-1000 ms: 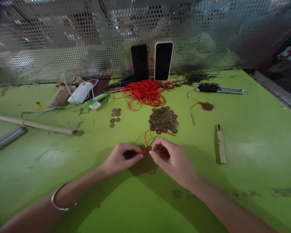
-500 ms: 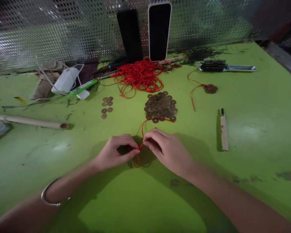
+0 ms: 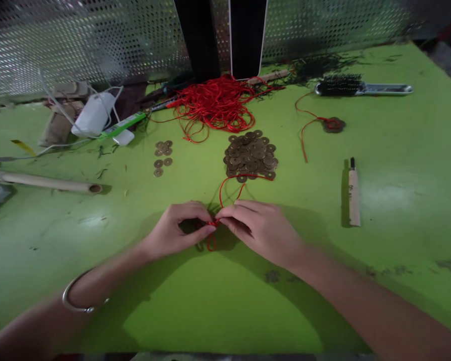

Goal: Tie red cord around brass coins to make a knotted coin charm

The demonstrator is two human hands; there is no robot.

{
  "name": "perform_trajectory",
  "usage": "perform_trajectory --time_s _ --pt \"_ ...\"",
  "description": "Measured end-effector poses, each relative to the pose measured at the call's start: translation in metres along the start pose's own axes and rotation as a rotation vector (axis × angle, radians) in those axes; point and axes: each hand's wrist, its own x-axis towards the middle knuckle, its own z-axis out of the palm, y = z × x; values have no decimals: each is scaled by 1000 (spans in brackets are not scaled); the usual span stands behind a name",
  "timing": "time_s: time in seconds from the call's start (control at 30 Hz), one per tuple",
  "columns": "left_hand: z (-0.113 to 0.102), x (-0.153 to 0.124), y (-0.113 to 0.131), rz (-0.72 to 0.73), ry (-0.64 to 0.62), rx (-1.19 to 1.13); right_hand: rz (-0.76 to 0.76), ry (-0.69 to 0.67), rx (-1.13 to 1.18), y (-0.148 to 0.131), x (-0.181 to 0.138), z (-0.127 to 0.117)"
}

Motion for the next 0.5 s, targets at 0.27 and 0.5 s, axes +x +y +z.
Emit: perform_trajectory --time_s 0.27,0.5 --pt "-1 1 1 15 -19 10 46 194 -33 3 5 -7" --pt "-1 0 0 9 -4 -9 106 159 19 5 4 -6"
